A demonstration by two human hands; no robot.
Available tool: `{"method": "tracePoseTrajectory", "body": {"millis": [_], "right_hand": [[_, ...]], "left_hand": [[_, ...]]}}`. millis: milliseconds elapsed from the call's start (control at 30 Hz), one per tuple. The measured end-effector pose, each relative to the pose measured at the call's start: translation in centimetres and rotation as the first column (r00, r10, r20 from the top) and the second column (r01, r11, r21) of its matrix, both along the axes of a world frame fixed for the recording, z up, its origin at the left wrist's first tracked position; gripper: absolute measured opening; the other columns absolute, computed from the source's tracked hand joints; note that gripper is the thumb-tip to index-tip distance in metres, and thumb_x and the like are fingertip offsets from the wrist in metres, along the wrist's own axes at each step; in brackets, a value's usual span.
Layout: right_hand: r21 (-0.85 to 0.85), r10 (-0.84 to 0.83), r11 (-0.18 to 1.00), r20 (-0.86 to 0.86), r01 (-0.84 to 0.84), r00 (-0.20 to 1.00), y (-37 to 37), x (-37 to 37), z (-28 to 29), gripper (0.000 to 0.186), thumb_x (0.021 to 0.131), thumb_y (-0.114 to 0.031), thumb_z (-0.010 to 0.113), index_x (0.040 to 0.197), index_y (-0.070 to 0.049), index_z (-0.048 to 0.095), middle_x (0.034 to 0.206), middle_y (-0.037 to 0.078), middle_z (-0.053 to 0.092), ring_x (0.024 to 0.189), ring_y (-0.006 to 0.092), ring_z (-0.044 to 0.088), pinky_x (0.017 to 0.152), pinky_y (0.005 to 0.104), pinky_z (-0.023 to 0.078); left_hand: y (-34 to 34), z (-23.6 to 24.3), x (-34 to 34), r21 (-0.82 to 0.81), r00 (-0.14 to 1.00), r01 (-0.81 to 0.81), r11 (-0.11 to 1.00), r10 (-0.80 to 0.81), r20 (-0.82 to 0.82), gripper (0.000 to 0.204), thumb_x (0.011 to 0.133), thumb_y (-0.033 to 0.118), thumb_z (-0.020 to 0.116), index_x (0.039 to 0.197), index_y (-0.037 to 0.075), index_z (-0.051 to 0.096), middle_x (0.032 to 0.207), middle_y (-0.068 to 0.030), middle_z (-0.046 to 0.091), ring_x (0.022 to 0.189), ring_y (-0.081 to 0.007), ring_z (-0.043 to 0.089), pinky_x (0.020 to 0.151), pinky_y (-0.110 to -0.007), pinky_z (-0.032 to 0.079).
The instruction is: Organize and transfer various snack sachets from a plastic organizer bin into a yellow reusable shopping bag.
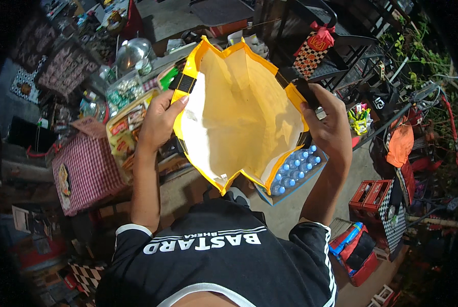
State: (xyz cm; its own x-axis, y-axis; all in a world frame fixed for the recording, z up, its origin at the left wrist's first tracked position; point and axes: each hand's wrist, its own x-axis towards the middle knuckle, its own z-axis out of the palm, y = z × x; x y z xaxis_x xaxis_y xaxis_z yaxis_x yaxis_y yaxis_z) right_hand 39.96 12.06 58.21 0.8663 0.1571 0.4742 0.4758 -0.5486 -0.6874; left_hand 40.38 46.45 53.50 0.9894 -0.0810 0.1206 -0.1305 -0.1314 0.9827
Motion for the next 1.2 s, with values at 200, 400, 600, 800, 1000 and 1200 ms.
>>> {"method": "tracePoseTrajectory", "body": {"millis": [200, 400, 600, 800, 1000, 1200], "right_hand": [[0.122, 0.025, 0.992, -0.007, -0.024, 1.0, 2.6, -4.3, -2.5, 0.034, 0.088, -0.001, 0.069, 0.12, 0.007, 0.063, 0.105, 0.011, 0.069, 0.101, 0.0171, 0.063, 0.092, 0.0306, 0.048], [0.28, 0.341, 0.912, -0.103, -0.301, 0.934, 6.1, -4.5, -3.2, 0.031, 0.086, 0.0, 0.062, 0.116, 0.005, 0.063, 0.1, 0.001, 0.063, 0.099, 0.0091, 0.057, 0.09, 0.0266, 0.046], [0.333, 0.538, 0.828, -0.249, -0.451, 0.805, 11.1, -2.2, -8.9, 0.04, 0.092, -0.005, 0.069, 0.129, 0.005, 0.058, 0.11, 0.004, 0.063, 0.106, 0.0137, 0.057, 0.096, 0.0283, 0.046], [0.464, 0.643, 0.738, -0.261, -0.491, 0.72, 18.6, -2.1, -8.4, 0.05, 0.095, -0.01, 0.07, 0.138, 0.006, 0.052, 0.121, 0.009, 0.064, 0.109, 0.0128, 0.058, 0.096, 0.0288, 0.048], [0.533, 0.719, 0.648, -0.193, -0.544, 0.668, 20.6, 0.3, -8.1, 0.048, 0.095, -0.009, 0.069, 0.137, 0.006, 0.052, 0.122, 0.008, 0.064, 0.11, 0.0112, 0.058, 0.095, 0.0266, 0.048], [0.553, 0.532, 0.71, -0.015, -0.437, 0.846, 17.7, 5.3, -9.1, 0.033, 0.094, 0.0, 0.061, 0.126, 0.005, 0.06, 0.113, 0.004, 0.066, 0.105, 0.0104, 0.06, 0.093, 0.026, 0.048]], "left_hand": [[4.6, 1.7, -9.4, -0.043, 0.99, -0.138, 0.99, 0.139, 0.018, 0.02, 0.101, 0.017, 0.06, 0.099, -0.002, 0.066, 0.081, 0.0003, 0.064, 0.073, -0.0044, 0.056, 0.064, -0.024, 0.047], [14.6, 3.3, -17.1, -0.013, 0.944, -0.329, 0.944, 0.329, -0.008, 0.019, 0.099, 0.015, 0.062, 0.097, -0.003, 0.068, 0.083, -0.0029, 0.069, 0.071, -0.0074, 0.062, 0.065, -0.023, 0.048], [16.1, 7.1, -21.3, -0.062, 0.844, -0.525, 0.849, 0.529, 0.086, 0.017, 0.097, 0.013, 0.063, 0.085, 0.001, 0.064, 0.078, -0.0012, 0.065, 0.067, -0.0045, 0.057, 0.06, -0.021, 0.043], [16.1, 8.3, -18.7, 0.039, 0.768, -0.619, 0.784, 0.595, 0.239, 0.019, 0.098, 0.012, 0.062, 0.083, 0.0, 0.061, 0.076, 0.0027, 0.06, 0.07, -0.0027, 0.049, 0.06, -0.023, 0.038], [14.7, 7.3, -17.1, 0.189, 0.774, -0.622, 0.759, 0.562, 0.291, 0.018, 0.101, 0.012, 0.06, 0.095, -0.004, 0.066, 0.077, 0.0043, 0.058, 0.07, -0.0025, 0.044, 0.06, -0.023, 0.035], [17.3, 7.9, -17.7, 0.161, 0.675, -0.729, 0.666, 0.659, 0.331, 0.017, 0.1, 0.01, 0.06, 0.099, -0.007, 0.066, 0.084, -0.0023, 0.065, 0.074, -0.0059, 0.055, 0.066, -0.025, 0.045]]}}
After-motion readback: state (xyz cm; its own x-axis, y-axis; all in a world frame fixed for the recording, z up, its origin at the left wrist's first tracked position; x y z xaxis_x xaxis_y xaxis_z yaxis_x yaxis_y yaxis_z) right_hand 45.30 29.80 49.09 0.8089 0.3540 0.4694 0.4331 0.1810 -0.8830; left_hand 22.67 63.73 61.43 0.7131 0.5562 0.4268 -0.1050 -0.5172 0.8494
